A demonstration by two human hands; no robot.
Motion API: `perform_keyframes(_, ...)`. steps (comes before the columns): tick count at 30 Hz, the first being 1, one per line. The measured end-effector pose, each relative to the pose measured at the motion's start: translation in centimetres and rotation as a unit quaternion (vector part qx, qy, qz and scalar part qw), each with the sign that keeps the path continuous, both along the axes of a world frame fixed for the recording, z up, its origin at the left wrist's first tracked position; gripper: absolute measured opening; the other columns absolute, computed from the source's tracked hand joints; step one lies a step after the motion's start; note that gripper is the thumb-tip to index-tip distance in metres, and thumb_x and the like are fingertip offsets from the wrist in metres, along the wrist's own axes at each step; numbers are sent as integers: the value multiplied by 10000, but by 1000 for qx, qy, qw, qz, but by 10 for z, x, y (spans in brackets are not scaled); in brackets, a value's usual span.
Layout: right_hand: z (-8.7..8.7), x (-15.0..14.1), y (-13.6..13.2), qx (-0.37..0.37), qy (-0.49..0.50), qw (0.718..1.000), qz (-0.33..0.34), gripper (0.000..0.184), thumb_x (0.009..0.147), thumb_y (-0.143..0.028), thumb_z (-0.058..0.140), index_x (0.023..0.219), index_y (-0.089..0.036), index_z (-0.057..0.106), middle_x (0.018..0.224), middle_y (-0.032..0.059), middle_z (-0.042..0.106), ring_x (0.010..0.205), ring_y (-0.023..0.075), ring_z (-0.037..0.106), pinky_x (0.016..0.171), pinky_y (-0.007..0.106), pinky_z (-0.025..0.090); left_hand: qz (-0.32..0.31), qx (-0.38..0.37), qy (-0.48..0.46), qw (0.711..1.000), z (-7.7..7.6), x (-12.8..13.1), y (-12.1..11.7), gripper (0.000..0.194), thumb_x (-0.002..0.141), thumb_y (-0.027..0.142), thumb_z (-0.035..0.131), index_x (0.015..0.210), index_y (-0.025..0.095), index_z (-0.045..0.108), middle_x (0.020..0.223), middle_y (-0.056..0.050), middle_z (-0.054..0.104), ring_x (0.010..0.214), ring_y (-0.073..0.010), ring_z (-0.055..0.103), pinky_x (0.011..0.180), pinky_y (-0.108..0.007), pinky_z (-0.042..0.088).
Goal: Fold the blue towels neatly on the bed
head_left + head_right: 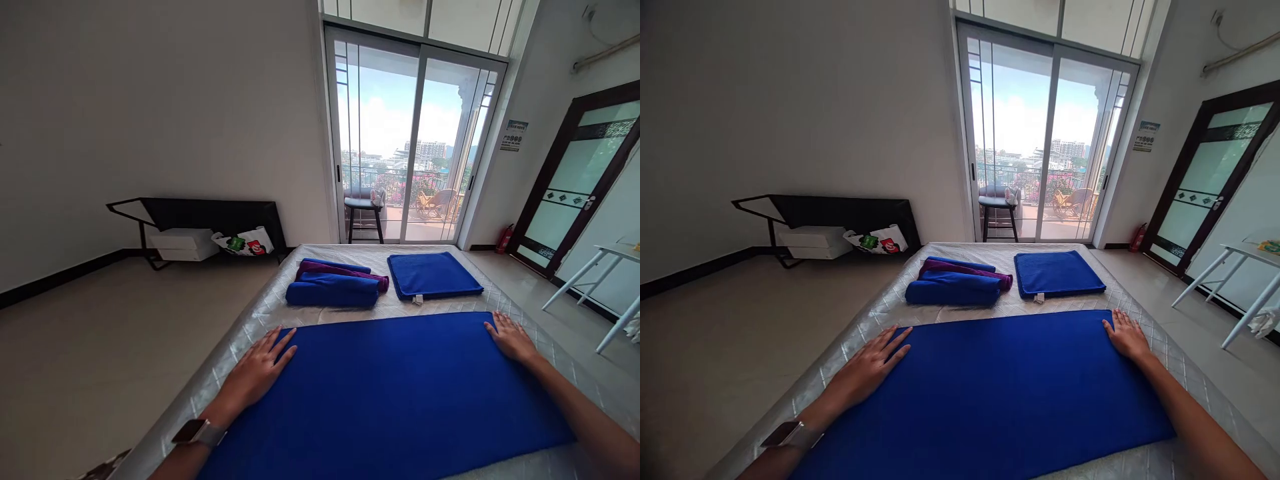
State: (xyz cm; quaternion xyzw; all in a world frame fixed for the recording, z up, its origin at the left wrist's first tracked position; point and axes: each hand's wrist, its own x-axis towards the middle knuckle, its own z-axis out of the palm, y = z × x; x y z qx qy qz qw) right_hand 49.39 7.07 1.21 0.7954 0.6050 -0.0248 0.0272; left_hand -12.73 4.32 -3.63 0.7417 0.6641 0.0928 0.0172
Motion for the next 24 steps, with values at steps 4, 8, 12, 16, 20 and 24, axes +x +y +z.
perform_keyframes(4,13,-50,-1,58,-40,997,-25,627,1010,-319,179,1538,-44,377,1621,167,324,1521,297,232,1228,547,169,-8,9,7,1000,3,2,-1,574,1021,482,319,1539,247,396,1624,-99,358,1506,-276,297,1224,-498,263)
perform_keyframes(8,15,-149,-8,59,20,986,154,598,1032,-366,220,1546,-113,391,1615,124,358,1525,249,229,1237,456,179,-7,16,7,1000,1,3,1,579,1014,504,335,1535,260,404,1614,-94,377,1500,-284,310,1219,-507,267)
perform_keyframes(12,6,-249,-23,31,114,926,359,638,1044,-496,188,1586,-182,312,1649,49,275,1538,203,171,1252,412,140,-3,34,-6,999,-5,4,4,569,1016,510,333,1527,276,419,1601,-75,406,1491,-292,328,1212,-522,276)
perform_keyframes(16,2,-280,-25,0,138,927,350,673,1040,-524,167,1600,-162,260,1658,55,224,1543,199,139,1256,411,114,-13,33,-11,999,-7,2,4,589,1015,541,316,1528,271,416,1600,-79,410,1498,-277,314,1218,-503,269)
perform_keyframes(20,2,-221,-11,-4,102,954,282,682,1035,-523,170,1602,-152,246,1658,56,241,1542,199,143,1257,414,116,-24,38,-13,999,-5,2,3,594,1019,549,291,1541,283,389,1601,-75,408,1494,-279,325,1207,-515,289)
perform_keyframes(24,-2,-107,7,6,37,983,182,661,1031,-449,189,1588,-105,278,1641,101,298,1531,214,194,1248,415,166,6,20,-7,1000,-1,5,1,606,1023,537,260,1553,263,366,1618,-94,371,1503,-277,306,1217,-510,262)
